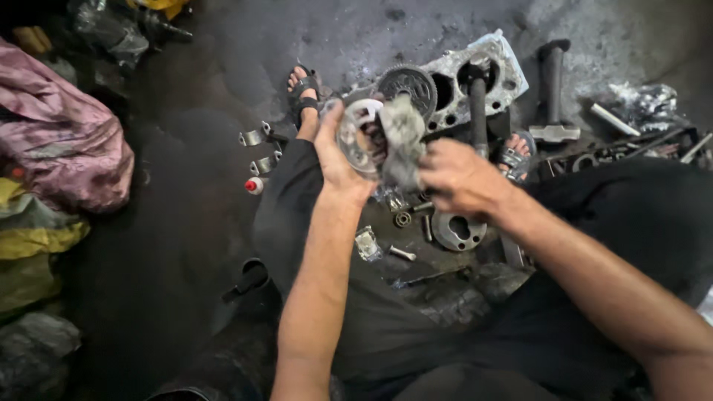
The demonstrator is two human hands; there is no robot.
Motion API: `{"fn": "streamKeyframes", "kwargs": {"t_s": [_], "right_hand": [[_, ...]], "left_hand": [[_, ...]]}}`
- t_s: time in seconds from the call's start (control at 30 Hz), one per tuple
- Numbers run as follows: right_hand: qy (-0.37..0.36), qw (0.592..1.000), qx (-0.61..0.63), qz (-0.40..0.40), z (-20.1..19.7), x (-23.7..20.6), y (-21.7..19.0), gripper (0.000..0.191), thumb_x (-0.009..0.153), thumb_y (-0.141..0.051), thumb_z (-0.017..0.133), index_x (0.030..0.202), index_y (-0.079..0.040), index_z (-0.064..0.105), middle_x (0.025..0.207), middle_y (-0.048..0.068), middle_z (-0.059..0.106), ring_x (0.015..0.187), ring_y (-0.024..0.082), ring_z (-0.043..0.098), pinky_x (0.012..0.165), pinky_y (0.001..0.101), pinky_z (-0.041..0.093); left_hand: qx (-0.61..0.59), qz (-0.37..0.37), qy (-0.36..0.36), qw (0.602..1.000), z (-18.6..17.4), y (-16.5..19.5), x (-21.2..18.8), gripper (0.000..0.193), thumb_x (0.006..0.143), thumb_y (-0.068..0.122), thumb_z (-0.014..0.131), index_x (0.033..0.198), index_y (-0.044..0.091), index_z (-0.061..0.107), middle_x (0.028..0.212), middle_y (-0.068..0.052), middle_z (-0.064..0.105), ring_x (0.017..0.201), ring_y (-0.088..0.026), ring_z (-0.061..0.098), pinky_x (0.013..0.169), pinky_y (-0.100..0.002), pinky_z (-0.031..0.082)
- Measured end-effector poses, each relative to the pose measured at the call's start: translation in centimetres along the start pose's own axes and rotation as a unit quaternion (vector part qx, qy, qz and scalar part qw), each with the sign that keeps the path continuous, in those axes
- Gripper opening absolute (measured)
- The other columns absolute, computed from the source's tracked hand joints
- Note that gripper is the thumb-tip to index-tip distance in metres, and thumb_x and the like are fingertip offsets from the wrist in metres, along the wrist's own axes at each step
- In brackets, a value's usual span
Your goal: The person sits on the floor and works on an engine block, using a hammer and metal rod to tap and adjust a circular gear-like component. They wipe the component with a cloth and repeatedly strike it to seat it into the block.
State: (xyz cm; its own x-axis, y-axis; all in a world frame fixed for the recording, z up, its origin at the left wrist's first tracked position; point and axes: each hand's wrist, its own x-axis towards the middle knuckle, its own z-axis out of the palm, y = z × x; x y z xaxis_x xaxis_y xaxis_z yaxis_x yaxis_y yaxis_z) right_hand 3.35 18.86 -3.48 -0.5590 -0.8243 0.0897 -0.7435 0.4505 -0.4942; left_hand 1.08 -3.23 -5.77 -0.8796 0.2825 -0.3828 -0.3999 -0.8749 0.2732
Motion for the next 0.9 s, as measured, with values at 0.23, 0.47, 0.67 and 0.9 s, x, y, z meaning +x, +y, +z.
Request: {"fn": "streamKeyframes", "kwargs": {"t_s": [0.23, 0.47, 0.67, 0.9], "right_hand": [[0.252, 0.942, 0.194, 0.108, 0.9, 0.5, -1.5, 0.027, 0.085, -0.001, 0.065, 0.111, -0.006, 0.067, 0.101, 0.017, 0.067, 0.099, 0.034, 0.066, 0.087, 0.0468, 0.054], [0.102, 0.984, 0.083, 0.125, 5.3, -0.8, -0.3, 0.047, 0.075, -0.003, 0.069, 0.122, -0.003, 0.073, 0.086, 0.019, 0.065, 0.088, 0.036, 0.062, 0.077, 0.0454, 0.049], [0.603, 0.775, 0.188, 0.019, -1.9, -5.3, 4.4, 0.036, 0.116, -0.032, 0.049, 0.09, -0.011, 0.063, 0.095, 0.01, 0.072, 0.084, 0.031, 0.074, 0.079, 0.0456, 0.064], [0.412, 0.617, 0.589, 0.32, -8.3, -4.7, 0.8, 0.049, 0.093, -0.044, 0.06, 0.126, -0.009, 0.059, 0.105, 0.009, 0.067, 0.083, 0.018, 0.068, 0.076, 0.0393, 0.063]], "left_hand": [[0.058, -0.038, 0.081, 0.994, 1.7, -4.1, -0.2, 0.052, 0.096, 0.05, 0.052, 0.125, 0.01, 0.068, 0.116, -0.008, 0.072, 0.104, -0.027, 0.067, 0.095, -0.041, 0.054], [0.033, 0.08, -0.003, 0.996, 2.1, 2.1, -1.6, 0.047, 0.091, 0.037, 0.057, 0.122, 0.003, 0.065, 0.115, -0.015, 0.072, 0.106, -0.031, 0.07, 0.099, -0.045, 0.055], [0.223, 0.094, -0.016, 0.97, 3.5, 3.6, -3.7, 0.039, 0.094, 0.024, 0.062, 0.131, 0.023, 0.052, 0.114, -0.014, 0.071, 0.103, -0.026, 0.07, 0.095, -0.044, 0.058], [0.185, 0.091, 0.03, 0.978, 2.0, 4.3, -2.0, 0.044, 0.095, 0.033, 0.06, 0.125, 0.001, 0.066, 0.11, -0.016, 0.071, 0.1, -0.027, 0.071, 0.087, -0.046, 0.061]]}}
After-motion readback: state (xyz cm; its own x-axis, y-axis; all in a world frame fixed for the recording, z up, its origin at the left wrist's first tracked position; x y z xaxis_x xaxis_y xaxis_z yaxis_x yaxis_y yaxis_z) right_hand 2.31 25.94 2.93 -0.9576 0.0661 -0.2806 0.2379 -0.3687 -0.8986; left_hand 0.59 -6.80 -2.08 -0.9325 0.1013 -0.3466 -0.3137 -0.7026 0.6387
